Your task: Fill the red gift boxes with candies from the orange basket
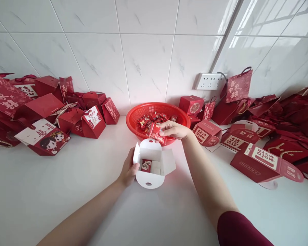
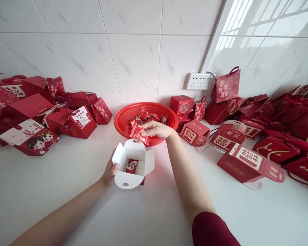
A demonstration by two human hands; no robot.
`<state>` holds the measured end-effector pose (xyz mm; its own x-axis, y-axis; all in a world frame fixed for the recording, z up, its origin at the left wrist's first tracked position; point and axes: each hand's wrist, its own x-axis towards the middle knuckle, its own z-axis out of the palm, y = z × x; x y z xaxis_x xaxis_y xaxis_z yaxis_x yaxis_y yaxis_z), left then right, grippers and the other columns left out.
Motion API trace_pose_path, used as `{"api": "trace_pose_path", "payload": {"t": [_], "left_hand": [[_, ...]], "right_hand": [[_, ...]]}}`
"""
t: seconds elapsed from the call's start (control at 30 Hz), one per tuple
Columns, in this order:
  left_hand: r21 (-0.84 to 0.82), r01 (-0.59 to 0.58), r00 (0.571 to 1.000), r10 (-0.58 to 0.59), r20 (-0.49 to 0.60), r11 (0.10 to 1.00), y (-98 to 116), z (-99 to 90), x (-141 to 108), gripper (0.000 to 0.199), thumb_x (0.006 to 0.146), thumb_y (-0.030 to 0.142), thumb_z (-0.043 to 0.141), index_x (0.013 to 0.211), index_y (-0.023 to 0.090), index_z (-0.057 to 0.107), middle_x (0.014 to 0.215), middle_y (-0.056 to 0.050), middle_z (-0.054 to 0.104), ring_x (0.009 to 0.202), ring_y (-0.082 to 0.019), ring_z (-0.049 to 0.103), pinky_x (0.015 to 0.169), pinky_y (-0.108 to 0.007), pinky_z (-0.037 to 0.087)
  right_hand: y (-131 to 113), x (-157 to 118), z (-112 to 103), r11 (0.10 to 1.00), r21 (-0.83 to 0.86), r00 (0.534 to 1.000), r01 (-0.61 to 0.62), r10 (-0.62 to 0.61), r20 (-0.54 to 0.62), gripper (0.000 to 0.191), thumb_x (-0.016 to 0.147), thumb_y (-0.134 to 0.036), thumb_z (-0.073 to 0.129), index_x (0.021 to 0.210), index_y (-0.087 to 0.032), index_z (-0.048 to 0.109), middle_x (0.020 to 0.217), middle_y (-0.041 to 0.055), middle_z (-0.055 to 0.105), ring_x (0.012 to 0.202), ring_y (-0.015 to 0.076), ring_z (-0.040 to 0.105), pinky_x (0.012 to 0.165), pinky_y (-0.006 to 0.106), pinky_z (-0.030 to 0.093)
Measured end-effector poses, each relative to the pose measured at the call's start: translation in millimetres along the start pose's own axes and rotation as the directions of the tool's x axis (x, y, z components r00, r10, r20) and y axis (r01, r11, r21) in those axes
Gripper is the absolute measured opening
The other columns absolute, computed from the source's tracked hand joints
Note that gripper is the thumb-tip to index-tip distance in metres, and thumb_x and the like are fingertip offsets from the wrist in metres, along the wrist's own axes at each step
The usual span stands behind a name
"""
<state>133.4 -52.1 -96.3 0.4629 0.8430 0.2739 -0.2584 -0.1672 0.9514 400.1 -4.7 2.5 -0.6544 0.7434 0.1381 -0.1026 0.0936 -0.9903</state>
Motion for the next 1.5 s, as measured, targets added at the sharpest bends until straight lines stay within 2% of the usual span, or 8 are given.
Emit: {"api": "trace_pose_path", "payload": {"t": [0.23,0.47,0.57,0.77,0.9,1.07,1.23,1.5], "left_hand": [[0.166,-0.083,0.995,0.072,0.073,0.983,3,-1.7,-1,0.075,0.074,0.049,0.078,0.137,0.025,0.046,0.132,-0.013,0.057,0.120,-0.036,0.055,0.103,-0.049,0.044],[0.171,-0.064,0.992,0.043,0.120,0.983,-1,-2.4,2,0.067,0.084,0.055,0.066,0.140,0.023,0.045,0.128,-0.013,0.057,0.118,-0.034,0.055,0.100,-0.046,0.046],[0.182,-0.072,0.988,0.045,0.149,0.981,-3,-4.2,3,0.068,0.085,0.055,0.065,0.141,0.024,0.043,0.129,-0.012,0.056,0.116,-0.033,0.055,0.099,-0.045,0.046],[0.202,-0.085,0.984,0.051,0.169,0.976,-2,-3.5,3,0.071,0.085,0.056,0.064,0.143,0.023,0.041,0.133,-0.012,0.054,0.120,-0.033,0.053,0.100,-0.043,0.045],[0.186,-0.068,0.985,0.036,0.166,0.980,-2,-1.8,3,0.072,0.084,0.057,0.065,0.143,0.023,0.040,0.136,-0.013,0.052,0.124,-0.035,0.052,0.102,-0.045,0.044],[0.185,-0.066,0.986,0.035,0.166,0.980,-2,-1.9,3,0.071,0.084,0.057,0.065,0.142,0.024,0.041,0.139,-0.014,0.051,0.123,-0.035,0.053,0.102,-0.047,0.043],[0.225,-0.082,0.987,0.047,0.155,0.971,0,-1.9,2,0.072,0.084,0.059,0.064,0.142,0.023,0.042,0.134,-0.013,0.055,0.120,-0.034,0.054,0.101,-0.046,0.044],[0.180,-0.081,0.984,0.050,0.168,0.980,-3,-1.5,2,0.070,0.085,0.057,0.064,0.141,0.023,0.042,0.131,-0.014,0.055,0.117,-0.033,0.055,0.095,-0.045,0.049]], "right_hand": [[6,-2,-7,0.999,0.009,0.999,0.032,-0.032,0.033,0.032,0.077,-0.035,0.081,0.098,-0.012,0.073,0.088,0.0069,0.073,0.079,0.0170,0.068,0.079,0.030,0.055],[3,-2,-13,0.968,-0.219,0.984,0.125,-0.092,0.156,0.029,0.079,-0.040,0.079,0.084,-0.012,0.076,0.079,0.0034,0.065,0.077,0.0145,0.057,0.078,0.028,0.047],[3,0,-12,0.962,-0.223,0.980,0.156,-0.123,0.156,0.030,0.077,-0.040,0.080,0.072,-0.012,0.071,0.071,0.0004,0.059,0.069,0.0116,0.050,0.069,0.026,0.045],[9,2,-10,0.990,-0.122,0.994,0.072,-0.061,0.096,0.026,0.083,-0.035,0.075,0.092,-0.011,0.072,0.072,-0.0013,0.061,0.066,0.0097,0.052,0.067,0.024,0.044],[9,2,-10,0.994,-0.089,0.994,0.068,-0.060,0.091,0.020,0.083,-0.030,0.076,0.088,-0.012,0.070,0.074,-0.0010,0.064,0.067,0.0096,0.056,0.067,0.023,0.045],[7,2,-11,0.988,-0.140,0.995,0.061,-0.049,0.090,0.021,0.087,-0.032,0.072,0.092,-0.012,0.071,0.074,0.0008,0.067,0.069,0.0115,0.060,0.068,0.024,0.045],[6,0,-13,0.969,-0.210,0.980,0.128,-0.092,0.174,0.032,0.088,-0.041,0.069,0.096,-0.011,0.075,0.086,0.0061,0.072,0.073,0.0123,0.057,0.071,0.026,0.045],[10,3,-5,0.993,-0.119,0.999,-0.006,0.000,-0.053,0.024,0.086,-0.038,0.071,0.097,-0.016,0.074,0.088,0.0047,0.072,0.077,0.0120,0.060,0.065,0.023,0.043]]}}
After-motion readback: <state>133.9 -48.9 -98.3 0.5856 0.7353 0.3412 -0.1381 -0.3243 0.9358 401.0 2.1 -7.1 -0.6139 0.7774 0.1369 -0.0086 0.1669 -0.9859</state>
